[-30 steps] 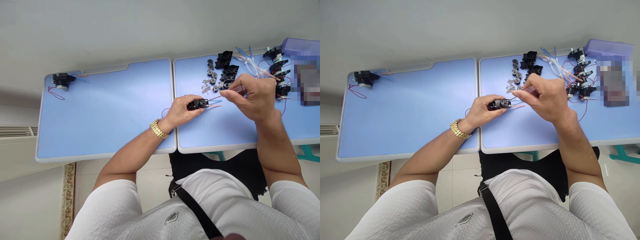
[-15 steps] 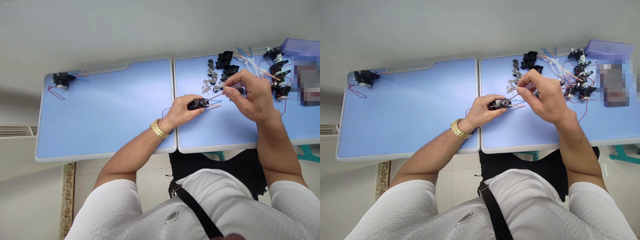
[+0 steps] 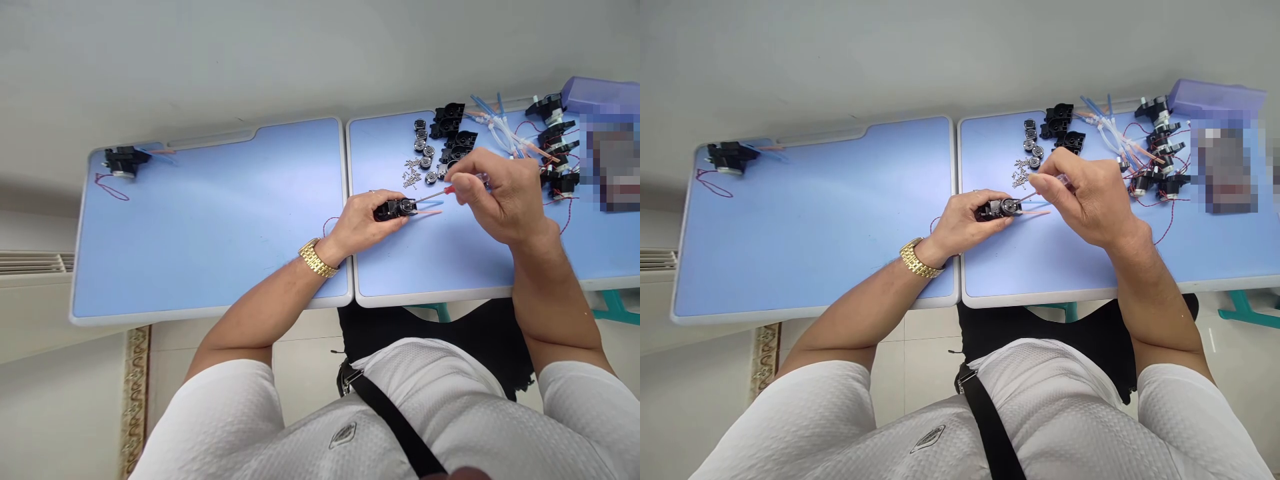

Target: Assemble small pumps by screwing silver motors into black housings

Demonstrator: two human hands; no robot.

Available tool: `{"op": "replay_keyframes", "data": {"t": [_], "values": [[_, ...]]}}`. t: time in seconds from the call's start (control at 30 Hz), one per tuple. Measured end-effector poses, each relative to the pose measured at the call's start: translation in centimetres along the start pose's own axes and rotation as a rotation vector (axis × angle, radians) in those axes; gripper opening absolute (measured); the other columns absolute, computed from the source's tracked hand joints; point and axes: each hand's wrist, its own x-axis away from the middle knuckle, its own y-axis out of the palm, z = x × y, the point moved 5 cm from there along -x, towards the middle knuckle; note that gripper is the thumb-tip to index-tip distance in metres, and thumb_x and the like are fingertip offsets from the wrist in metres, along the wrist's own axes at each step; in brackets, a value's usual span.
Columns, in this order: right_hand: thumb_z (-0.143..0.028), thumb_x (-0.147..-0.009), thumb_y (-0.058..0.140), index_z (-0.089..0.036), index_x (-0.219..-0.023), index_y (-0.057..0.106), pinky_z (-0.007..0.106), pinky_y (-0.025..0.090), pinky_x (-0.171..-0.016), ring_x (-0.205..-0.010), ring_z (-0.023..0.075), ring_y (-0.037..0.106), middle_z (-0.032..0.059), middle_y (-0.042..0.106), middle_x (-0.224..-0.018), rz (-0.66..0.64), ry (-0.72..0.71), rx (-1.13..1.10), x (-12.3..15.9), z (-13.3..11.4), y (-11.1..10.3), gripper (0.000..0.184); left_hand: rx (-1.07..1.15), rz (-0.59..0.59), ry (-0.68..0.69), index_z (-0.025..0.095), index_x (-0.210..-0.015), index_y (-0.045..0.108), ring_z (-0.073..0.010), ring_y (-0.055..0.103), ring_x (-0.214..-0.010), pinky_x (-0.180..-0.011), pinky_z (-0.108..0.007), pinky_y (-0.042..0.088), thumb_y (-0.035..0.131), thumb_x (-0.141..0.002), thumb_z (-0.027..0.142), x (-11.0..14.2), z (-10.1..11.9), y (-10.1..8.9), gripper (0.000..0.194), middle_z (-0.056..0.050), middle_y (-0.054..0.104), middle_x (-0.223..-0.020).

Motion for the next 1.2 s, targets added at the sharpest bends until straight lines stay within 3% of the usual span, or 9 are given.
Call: {"op": "replay_keyframes", "data": {"t": [0.13, 0.23, 0.57, 0.73, 0.83, 1.0, 1.2], "values": [[-0.071, -0.121, 0.052, -0.031, -0.112, 0.077, 0.038, 0.065, -0.078, -0.081, 0.0221, 0.081, 0.0035, 0.085, -0.098, -0.011, -0.006, -0.073, 0.0, -0.7, 0.2, 0.048, 0.001, -0.008, -0.016, 0.022, -0.133, 0.090, -0.0271, 0.087, -0.120, -0.114, -0.042, 0.070, 0.089, -0.097, 0.048, 0.0, 0.0, 0.0, 0.044, -0.009, 0.093, -0.134], [-0.065, -0.119, 0.061, -0.031, -0.108, 0.075, 0.039, 0.067, -0.078, -0.081, 0.0228, 0.081, 0.0028, 0.086, -0.097, 0.000, -0.004, -0.066, 0.1, -0.3, 0.3, 0.038, -0.008, -0.014, -0.014, 0.022, -0.133, 0.090, -0.0273, 0.087, -0.120, -0.113, -0.041, 0.070, 0.089, -0.098, 0.048, 0.0, 0.0, 0.0, 0.044, -0.009, 0.093, -0.134], [-0.068, -0.114, 0.073, -0.032, -0.087, 0.072, 0.036, 0.047, -0.056, -0.054, 0.0184, 0.062, -0.0031, 0.068, -0.063, 0.053, 0.000, 0.035, 0.3, 0.7, -0.1, 0.046, -0.026, -0.015, -0.004, 0.022, -0.134, 0.090, -0.0283, 0.088, -0.122, -0.114, -0.042, 0.070, 0.090, -0.098, 0.046, 0.0, 0.1, 0.0, 0.043, -0.010, 0.092, -0.135], [-0.065, -0.115, 0.068, -0.032, -0.113, 0.079, 0.040, 0.067, -0.076, -0.079, 0.0241, 0.082, 0.0020, 0.087, -0.097, -0.015, -0.005, -0.055, 0.2, -0.3, 0.1, 0.034, -0.019, -0.016, -0.026, 0.023, -0.134, 0.090, -0.0278, 0.087, -0.121, -0.114, -0.042, 0.070, 0.089, -0.098, 0.049, 0.0, -0.1, 0.0, 0.044, -0.009, 0.092, -0.135], [-0.054, -0.113, 0.070, -0.032, -0.112, 0.077, 0.040, 0.070, -0.083, -0.084, 0.0245, 0.084, 0.0018, 0.088, -0.102, -0.028, -0.008, -0.078, 0.2, -0.5, 0.1, 0.023, -0.010, -0.014, -0.024, 0.022, -0.133, 0.090, -0.0274, 0.087, -0.121, -0.114, -0.041, 0.069, 0.089, -0.097, 0.048, -0.1, 0.0, 0.0, 0.044, -0.009, 0.092, -0.134], [-0.045, -0.112, 0.075, -0.032, -0.103, 0.072, 0.038, 0.067, -0.074, -0.076, 0.0229, 0.084, -0.0012, 0.085, -0.090, -0.007, -0.019, -0.115, 0.2, 0.0, 0.1, 0.016, -0.004, -0.010, -0.004, 0.021, -0.134, 0.090, -0.0272, 0.087, -0.121, -0.115, -0.040, 0.069, 0.089, -0.098, 0.047, -0.1, 0.1, 0.0, 0.044, -0.009, 0.092, -0.134], [-0.060, -0.110, 0.082, -0.031, -0.092, 0.073, 0.038, 0.054, -0.062, -0.066, 0.0224, 0.076, -0.0018, 0.079, -0.077, 0.020, -0.012, 0.035, 0.3, 1.2, 0.1, 0.036, -0.034, -0.013, 0.004, 0.022, -0.134, 0.090, -0.0275, 0.087, -0.122, -0.113, -0.040, 0.069, 0.090, -0.099, 0.048, 0.0, -0.1, 0.0, 0.044, -0.009, 0.092, -0.135]]}}
